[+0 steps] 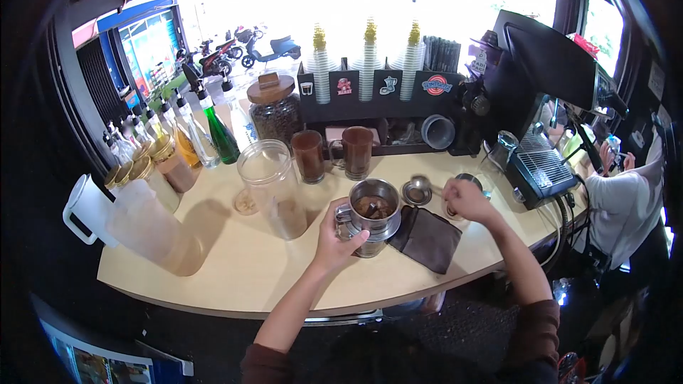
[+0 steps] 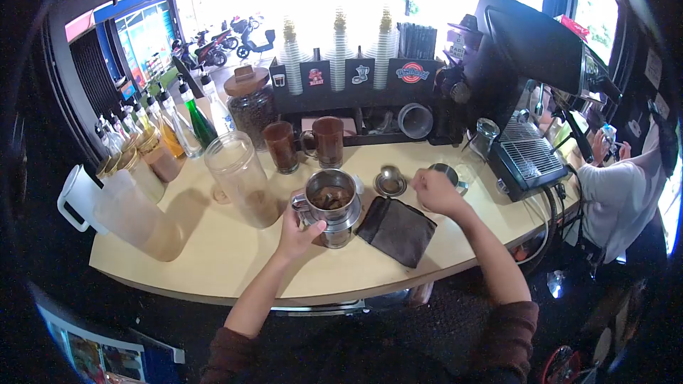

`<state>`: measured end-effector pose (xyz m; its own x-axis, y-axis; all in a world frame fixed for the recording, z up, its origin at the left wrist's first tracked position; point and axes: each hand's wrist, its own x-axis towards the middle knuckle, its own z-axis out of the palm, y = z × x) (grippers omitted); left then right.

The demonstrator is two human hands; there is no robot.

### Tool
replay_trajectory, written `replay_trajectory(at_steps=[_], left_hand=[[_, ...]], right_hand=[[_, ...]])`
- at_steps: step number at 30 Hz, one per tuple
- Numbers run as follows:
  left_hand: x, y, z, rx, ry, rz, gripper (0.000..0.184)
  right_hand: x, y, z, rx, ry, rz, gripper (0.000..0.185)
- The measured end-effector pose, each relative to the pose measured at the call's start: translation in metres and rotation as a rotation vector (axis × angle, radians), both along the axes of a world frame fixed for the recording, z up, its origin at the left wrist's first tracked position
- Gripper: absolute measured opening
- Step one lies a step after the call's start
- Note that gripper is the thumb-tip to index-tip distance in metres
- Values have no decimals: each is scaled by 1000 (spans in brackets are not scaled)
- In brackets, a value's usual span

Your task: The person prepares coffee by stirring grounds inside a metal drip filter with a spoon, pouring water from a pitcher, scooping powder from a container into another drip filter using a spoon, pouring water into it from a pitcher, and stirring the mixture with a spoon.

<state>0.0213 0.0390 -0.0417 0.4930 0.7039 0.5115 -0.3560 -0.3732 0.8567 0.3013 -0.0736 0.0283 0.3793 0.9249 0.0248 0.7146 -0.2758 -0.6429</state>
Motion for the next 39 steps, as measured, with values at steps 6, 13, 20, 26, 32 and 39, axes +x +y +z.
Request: replay_trajectory(at_steps=[6,13,20,26,32,39], left_hand=[[-1,-3,3,-30,-2,-36,62],[1,-3,3,-39,-19,-44,62],[0,-2,3,-25,-12,-33,62],[0,-2,3,-3,-1,-27,61],[0,-3,4,3,4,-3,60],[0,-6,8,-52,-27,-52,59]], right_hand=[[-74,-22,102,373,-144,259,13],[-107,-10,111,349,-248,341,13],[-111,5,91,650,-231,532,7],[-103,6,78,700,-315,717,18],[-108,5,78,682,-343,700,20],[-110,3,80,617,-343,669,14]])
